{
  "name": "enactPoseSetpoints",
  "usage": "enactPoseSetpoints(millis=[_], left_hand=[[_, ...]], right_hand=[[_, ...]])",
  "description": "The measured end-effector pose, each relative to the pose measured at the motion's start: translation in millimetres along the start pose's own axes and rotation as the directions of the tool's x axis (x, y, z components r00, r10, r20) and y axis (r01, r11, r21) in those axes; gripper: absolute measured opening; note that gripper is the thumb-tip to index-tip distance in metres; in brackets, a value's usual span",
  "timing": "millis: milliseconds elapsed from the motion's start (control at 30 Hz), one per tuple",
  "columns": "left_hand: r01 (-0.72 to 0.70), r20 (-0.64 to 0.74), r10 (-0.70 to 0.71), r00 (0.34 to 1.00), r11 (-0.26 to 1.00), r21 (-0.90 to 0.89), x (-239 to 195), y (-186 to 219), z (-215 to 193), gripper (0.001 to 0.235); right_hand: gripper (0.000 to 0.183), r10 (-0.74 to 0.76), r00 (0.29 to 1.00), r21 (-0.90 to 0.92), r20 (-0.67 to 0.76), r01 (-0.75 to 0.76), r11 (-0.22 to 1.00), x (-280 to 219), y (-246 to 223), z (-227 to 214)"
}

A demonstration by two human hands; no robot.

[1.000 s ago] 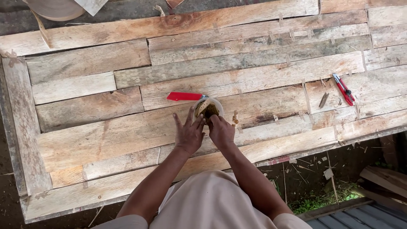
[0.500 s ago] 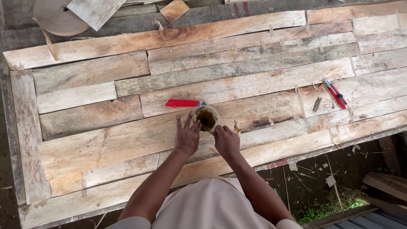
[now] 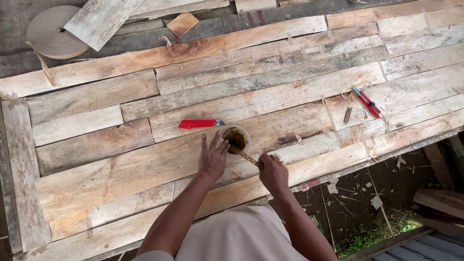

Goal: Arranging and gluing thin wood strips onto a wooden base to create a surface.

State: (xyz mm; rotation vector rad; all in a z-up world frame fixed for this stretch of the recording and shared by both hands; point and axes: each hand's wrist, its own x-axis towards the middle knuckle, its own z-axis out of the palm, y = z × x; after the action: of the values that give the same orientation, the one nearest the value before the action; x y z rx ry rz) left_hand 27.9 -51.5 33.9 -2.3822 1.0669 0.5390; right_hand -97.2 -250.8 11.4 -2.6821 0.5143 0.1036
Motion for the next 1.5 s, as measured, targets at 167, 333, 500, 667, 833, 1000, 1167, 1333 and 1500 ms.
enactPoseSetpoints(millis=[167,333,500,667,833,1000,1167,1333,1500], left_hand=[[-0.013,0.017,0.013,1.000,1.000,0.000,-5,6,-8,0.064],[0.006,0.044,-0.007,0.999,1.000,0.026,3,6,-10,0.064],[-0.049,-0.175,0.020,0.984,0.985,-0.163,-4,5,-12,0.057],[-0.062,-0.401,-0.206,0.893,0.825,-0.562,-1,17,3,0.044],[0.009,-0.017,-0.531,0.847,0.047,-0.999,-10,-5,-10,0.041],[-0.137,0.314,-0.495,0.810,-0.681,-0.719,3,-36,3,0.051],[-0.229,0.324,-0.530,0.784,-0.731,-0.642,-8,-93,2,0.034],[-0.257,0.329,-0.570,0.753,-0.715,-0.650,5,-154,37,0.026],[-0.259,0.250,-0.575,0.779,-0.659,-0.707,37,-214,78,0.025]], right_hand=[[0.013,0.072,0.997,-0.014,0.011,-0.072,0.997,-21,16,-21],[0.010,0.164,0.986,-0.032,-0.011,-0.164,0.986,-28,44,-38],[0.018,0.324,0.946,0.194,0.006,-0.319,0.928,-35,43,-77],[0.020,0.287,0.958,0.310,-0.002,-0.273,0.911,-15,16,-65],[0.021,0.300,0.953,0.471,0.053,-0.288,0.834,-10,-54,-80],[0.025,0.249,0.960,0.547,0.131,-0.279,0.789,-10,-101,-77],[0.025,0.241,0.955,0.550,0.171,-0.296,0.781,-10,-144,-51],[0.022,0.219,0.956,0.603,0.195,-0.293,0.742,8,-186,-11],[0.022,0.212,0.950,0.635,0.228,-0.310,0.708,41,-226,28]])
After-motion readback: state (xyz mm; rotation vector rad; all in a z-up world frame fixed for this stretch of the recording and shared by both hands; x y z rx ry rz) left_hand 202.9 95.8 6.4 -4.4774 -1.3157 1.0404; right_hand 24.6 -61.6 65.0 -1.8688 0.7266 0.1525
